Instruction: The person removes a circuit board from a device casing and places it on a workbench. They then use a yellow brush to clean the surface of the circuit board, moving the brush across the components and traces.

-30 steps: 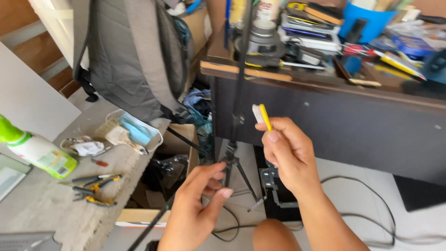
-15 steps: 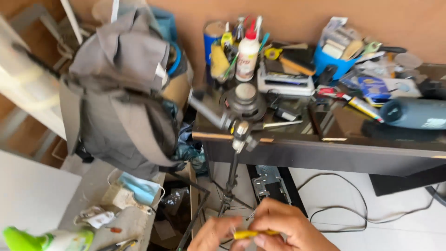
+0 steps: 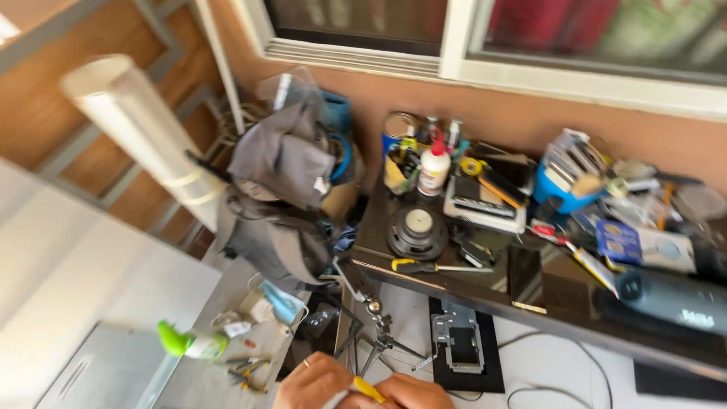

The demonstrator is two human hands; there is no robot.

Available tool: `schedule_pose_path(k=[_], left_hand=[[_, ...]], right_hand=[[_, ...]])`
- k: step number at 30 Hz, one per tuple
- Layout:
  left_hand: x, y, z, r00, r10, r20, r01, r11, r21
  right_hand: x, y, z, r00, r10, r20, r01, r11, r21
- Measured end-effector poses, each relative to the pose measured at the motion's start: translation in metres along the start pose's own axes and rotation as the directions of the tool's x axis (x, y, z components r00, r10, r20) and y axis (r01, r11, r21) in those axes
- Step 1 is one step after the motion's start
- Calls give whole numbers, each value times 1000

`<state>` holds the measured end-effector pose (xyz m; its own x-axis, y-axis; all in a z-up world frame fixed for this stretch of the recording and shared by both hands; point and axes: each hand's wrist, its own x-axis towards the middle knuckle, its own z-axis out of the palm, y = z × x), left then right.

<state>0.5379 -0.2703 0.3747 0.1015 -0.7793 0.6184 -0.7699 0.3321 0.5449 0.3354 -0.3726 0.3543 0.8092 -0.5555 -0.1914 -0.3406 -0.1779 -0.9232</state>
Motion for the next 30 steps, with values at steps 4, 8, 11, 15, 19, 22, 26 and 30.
schedule_pose_path(k=[4,8,11,15,19,22,26,30], left_hand=[[15,29,-12,809,-575,-123,548,813,-196],[-24,-23,3,481,-860,-170,823,509,-252],[6,-44,-16,306,-951,-44,926,308,-216],[48,-112,-44,542,-840,-33,840,543,-20],[83,-197,-51,680,-732,36,670,641,373],[110,-268,-50,603,-781,161,581,568,582],[51,-349,-43,727,-673,139,446,616,650],[0,-283,-93,515,-837,184,597,504,624]], right_hand=[[12,-61,-10,880,471,60,-471,882,-18],[47,-29,8,945,259,199,-296,937,186],[84,3,30,972,-235,-2,230,948,222],[148,5,64,990,123,-68,-106,971,213],[209,-10,84,939,285,-194,-179,884,432],[265,-27,79,862,426,-274,-278,851,445],[319,-46,77,815,458,-356,-350,877,328],[343,45,123,870,356,-341,-362,931,48]])
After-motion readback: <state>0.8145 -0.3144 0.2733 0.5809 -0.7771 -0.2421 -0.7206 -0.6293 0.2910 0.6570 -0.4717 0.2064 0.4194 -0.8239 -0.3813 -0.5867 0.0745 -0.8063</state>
